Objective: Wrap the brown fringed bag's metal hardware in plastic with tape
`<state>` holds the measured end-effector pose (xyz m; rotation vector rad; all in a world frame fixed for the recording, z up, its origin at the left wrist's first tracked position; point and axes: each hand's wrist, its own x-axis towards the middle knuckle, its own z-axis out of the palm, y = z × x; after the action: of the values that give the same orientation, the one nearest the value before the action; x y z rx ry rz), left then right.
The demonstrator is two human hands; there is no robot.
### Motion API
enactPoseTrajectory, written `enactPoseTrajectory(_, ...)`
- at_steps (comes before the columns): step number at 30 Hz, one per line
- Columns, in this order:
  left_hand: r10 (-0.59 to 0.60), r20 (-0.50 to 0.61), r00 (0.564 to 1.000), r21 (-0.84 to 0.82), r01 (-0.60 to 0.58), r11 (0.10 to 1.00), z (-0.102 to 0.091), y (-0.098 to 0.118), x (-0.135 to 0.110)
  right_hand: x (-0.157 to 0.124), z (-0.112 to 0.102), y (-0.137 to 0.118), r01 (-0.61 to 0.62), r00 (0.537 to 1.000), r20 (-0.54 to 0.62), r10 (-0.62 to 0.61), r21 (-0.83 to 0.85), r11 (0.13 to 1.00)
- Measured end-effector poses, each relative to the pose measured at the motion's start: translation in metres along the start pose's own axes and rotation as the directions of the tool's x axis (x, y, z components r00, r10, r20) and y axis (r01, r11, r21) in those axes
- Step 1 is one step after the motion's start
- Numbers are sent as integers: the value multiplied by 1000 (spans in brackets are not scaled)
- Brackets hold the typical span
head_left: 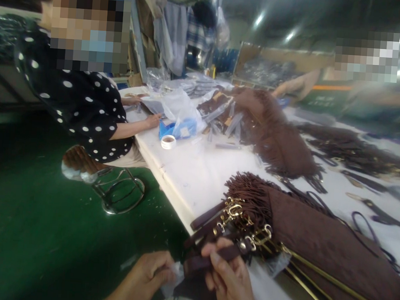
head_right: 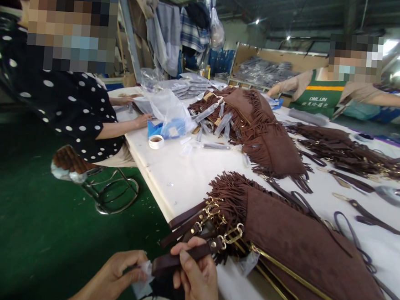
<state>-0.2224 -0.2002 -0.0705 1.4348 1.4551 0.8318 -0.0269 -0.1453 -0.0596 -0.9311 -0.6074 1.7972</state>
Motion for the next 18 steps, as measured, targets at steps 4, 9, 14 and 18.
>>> enactPoseTrajectory(4,-59,42,997,-160,65,985,5,2,1,-4,7,1,1,1000,22,-1,6,1000)
enactPoseTrajectory(9,-113,177,978,-467,184,865,10,1,2,-7,9,3,-78,973,224,58,80,994)
enactPoseTrajectory(14,-102,245,964,-586,231,777,11,-8,2,-7,9,2,-17,973,230,-1,75,997)
enactPoseTrajectory(18,-117,255,960,-623,255,740,12,-14,2,-5,9,0,26,983,181,-13,-72,997)
